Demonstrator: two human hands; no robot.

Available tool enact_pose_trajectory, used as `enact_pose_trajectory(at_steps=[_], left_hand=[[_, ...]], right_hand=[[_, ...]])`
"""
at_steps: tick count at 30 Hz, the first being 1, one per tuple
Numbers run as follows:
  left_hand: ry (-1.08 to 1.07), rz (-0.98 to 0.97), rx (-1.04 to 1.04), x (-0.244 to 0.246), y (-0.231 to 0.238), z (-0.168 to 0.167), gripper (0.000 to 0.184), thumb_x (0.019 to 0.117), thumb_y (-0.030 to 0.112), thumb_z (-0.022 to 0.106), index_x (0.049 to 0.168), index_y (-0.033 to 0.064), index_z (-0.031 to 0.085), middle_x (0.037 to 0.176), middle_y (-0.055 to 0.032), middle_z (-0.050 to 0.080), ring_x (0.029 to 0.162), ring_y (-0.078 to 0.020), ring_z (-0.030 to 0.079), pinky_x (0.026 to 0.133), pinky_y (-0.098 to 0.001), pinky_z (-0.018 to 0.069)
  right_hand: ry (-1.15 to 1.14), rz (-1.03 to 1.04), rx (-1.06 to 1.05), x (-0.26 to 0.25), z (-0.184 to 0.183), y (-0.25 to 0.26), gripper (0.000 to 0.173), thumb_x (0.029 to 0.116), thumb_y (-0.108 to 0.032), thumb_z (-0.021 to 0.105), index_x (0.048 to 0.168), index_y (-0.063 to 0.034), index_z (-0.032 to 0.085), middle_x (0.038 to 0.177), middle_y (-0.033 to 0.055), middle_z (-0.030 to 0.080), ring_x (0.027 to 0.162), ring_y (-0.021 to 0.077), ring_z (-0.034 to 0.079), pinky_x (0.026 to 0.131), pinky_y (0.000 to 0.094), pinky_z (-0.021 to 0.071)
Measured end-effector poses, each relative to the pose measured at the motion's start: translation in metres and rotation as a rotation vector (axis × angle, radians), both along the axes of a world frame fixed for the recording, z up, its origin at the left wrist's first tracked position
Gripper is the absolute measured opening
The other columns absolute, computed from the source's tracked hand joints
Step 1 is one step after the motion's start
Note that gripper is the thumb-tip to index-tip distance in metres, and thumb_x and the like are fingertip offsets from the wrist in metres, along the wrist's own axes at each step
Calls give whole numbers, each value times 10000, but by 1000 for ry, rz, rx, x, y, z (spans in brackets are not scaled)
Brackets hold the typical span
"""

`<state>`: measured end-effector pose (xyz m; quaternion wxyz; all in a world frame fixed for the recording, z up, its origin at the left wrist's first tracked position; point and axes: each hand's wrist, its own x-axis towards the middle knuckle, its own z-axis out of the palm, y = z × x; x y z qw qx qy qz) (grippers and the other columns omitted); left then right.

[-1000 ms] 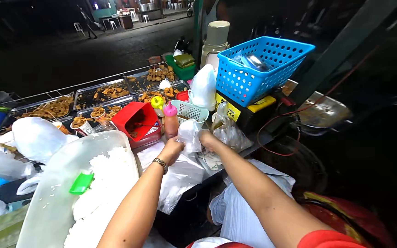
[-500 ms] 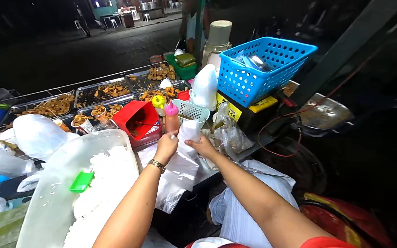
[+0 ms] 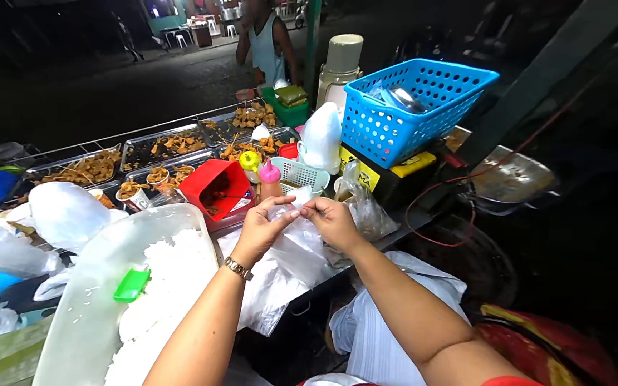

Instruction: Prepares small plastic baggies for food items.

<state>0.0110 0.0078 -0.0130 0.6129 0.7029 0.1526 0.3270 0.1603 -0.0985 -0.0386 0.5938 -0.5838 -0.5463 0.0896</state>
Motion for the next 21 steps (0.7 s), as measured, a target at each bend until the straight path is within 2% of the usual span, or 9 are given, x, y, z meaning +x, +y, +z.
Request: enact_pose_trajectory(at_steps=[3,5,9,11,13,15,17,19,21], left_hand=[[47,56,24,4,0,-5,37,922,19,695,930,32,729,873,15,695,764,-40,648,733,-228,559],[48,69,41,7,-3,-6,110,950,57,671,842,73,682,785,67,671,709,3,621,689,-193,529],[-61,-60,-89,7,-17,-2,97,930,66,656,838,67,684,949,36,651,853,-13,613,770,-196,527],[-71,-152,-219,2,-25,7,78,924,20,644,963,41,707,913,22,725,819,-38,682,773,-235,584],[-73,-207,-313,-3,-29,15,122,892,-21,628,880,90,678,794,22,727,726,-51,688,712,-244,590],[-127,-226,-335,-4,-24,16,202,868,-29,630,813,154,565,729,46,672,672,-39,654,659,-227,567],[-182,-213,-262,-6,-14,19,172,879,-14,627,874,149,573,745,69,655,686,-25,648,674,-217,571],[-107,-146,-19,-11,-2,21,75,914,21,626,892,75,673,848,51,692,805,-16,660,774,-210,563],[138,-51,388,-12,3,22,192,986,117,594,981,12,755,982,-33,703,960,-52,639,901,-239,511]], right_hand=[[-60,-7,-43,-3,-2,-2,254,1029,-144,565,1014,24,754,929,97,741,864,57,669,829,232,533],[-65,-5,-60,-5,1,-4,281,1049,-148,527,1073,16,754,944,85,754,866,26,674,829,203,529],[29,8,-27,-3,1,-2,257,1034,-121,523,1002,20,735,858,27,713,786,-28,614,764,174,505],[332,81,39,1,3,0,223,1044,-58,490,1005,39,686,861,-20,686,784,-27,624,771,177,534],[825,207,92,5,13,-4,244,1098,-62,351,1037,-51,587,824,-46,697,754,35,685,760,240,597],[1044,312,131,13,19,-11,307,1116,-125,308,982,-153,583,661,-93,630,596,30,635,650,235,595],[835,456,150,29,14,-17,264,1045,-74,370,992,-209,591,617,-156,548,529,-42,505,549,152,464],[423,386,96,47,15,-21,208,906,-26,516,926,-157,677,763,-139,652,702,-58,585,672,146,494],[-5,171,-95,53,27,-24,251,904,-24,523,872,-63,768,894,-5,637,893,39,569,829,229,472]])
